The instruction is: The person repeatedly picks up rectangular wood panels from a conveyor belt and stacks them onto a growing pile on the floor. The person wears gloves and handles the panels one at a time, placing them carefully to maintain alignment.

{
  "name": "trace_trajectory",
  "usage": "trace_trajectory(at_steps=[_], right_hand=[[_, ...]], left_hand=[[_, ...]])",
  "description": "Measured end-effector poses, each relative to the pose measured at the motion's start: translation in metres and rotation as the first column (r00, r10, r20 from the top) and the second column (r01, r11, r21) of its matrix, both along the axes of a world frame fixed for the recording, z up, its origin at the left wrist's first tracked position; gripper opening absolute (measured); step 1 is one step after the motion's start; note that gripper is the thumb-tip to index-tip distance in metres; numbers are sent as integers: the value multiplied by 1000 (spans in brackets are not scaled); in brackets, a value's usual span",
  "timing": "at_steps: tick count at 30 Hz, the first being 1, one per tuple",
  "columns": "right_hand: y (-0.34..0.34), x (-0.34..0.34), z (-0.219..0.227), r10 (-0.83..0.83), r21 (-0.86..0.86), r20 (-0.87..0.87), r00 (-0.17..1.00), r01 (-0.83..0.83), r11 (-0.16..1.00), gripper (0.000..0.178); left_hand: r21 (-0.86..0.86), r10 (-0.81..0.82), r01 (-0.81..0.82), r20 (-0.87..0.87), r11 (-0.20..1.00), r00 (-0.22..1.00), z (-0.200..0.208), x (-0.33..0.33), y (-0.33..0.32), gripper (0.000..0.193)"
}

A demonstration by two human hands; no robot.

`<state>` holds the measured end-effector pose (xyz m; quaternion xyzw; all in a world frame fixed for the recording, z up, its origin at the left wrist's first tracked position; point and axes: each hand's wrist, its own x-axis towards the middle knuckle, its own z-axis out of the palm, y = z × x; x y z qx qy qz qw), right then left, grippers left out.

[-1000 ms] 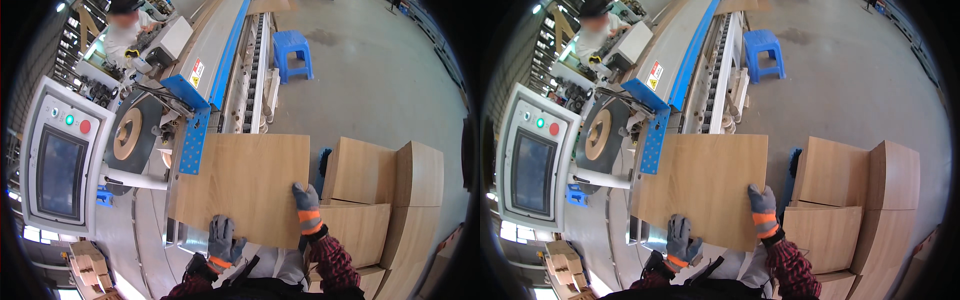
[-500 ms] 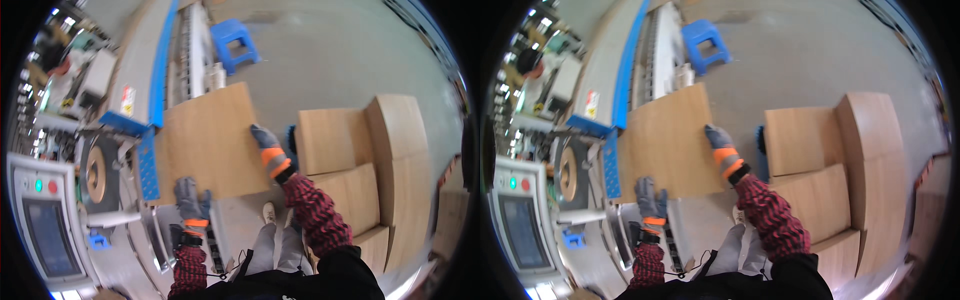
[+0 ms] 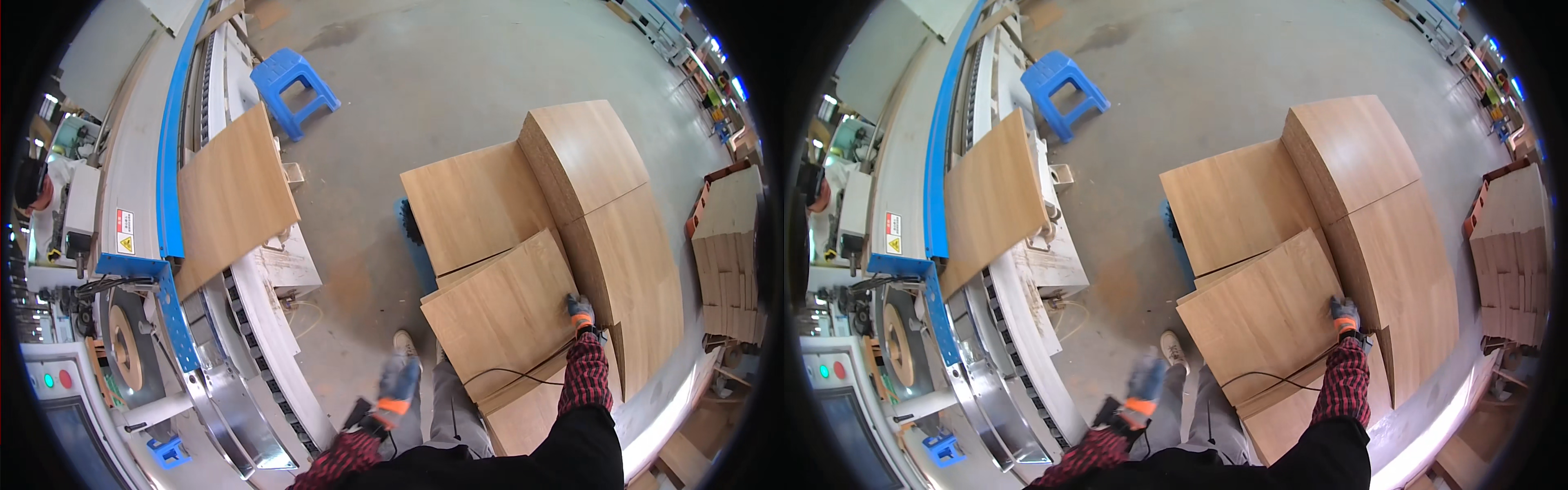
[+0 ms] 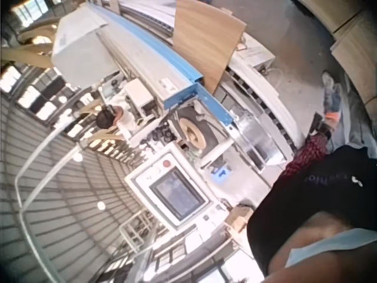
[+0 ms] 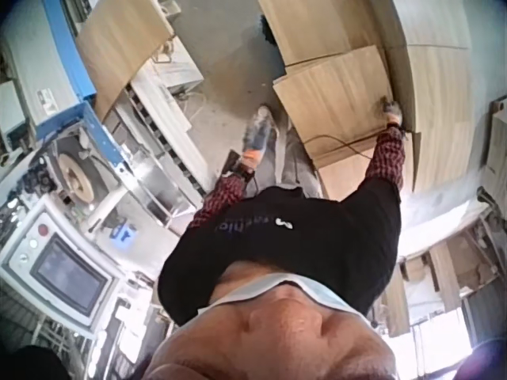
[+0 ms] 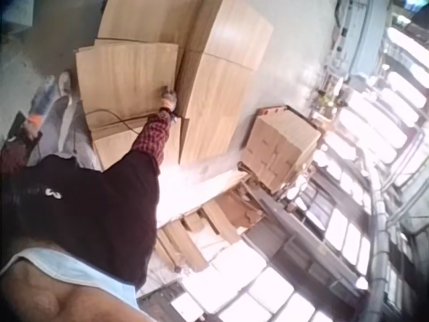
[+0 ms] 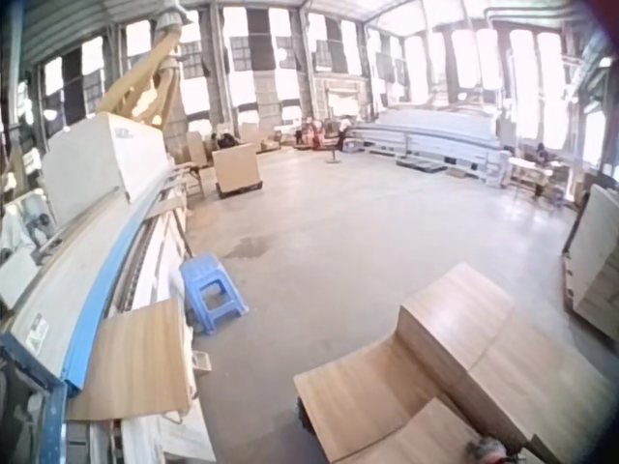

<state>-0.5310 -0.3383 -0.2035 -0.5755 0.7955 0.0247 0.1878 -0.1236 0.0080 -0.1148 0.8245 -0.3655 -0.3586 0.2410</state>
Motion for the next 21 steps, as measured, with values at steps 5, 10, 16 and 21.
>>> trace_trajectory(at_steps=[5, 10, 16, 21], right_hand=[[24, 31, -8, 23, -129, -144, 989, -42, 991, 83], [49, 67, 14, 123, -29, -219, 968, -133, 991, 73], [46, 83, 9, 38, 265, 96, 995, -62, 962, 71], [75, 133, -19, -39, 213, 697, 716, -155, 965, 42]], left_hand=[[352, 285, -89, -556, 932, 780, -92, -82, -20, 64], [289, 380, -284, -368, 914, 849, -76, -77, -27, 70], [193, 610, -587, -83, 786, 788, 10, -18, -41, 59], [17, 774, -797, -253, 603, 580, 91, 24, -6, 43]])
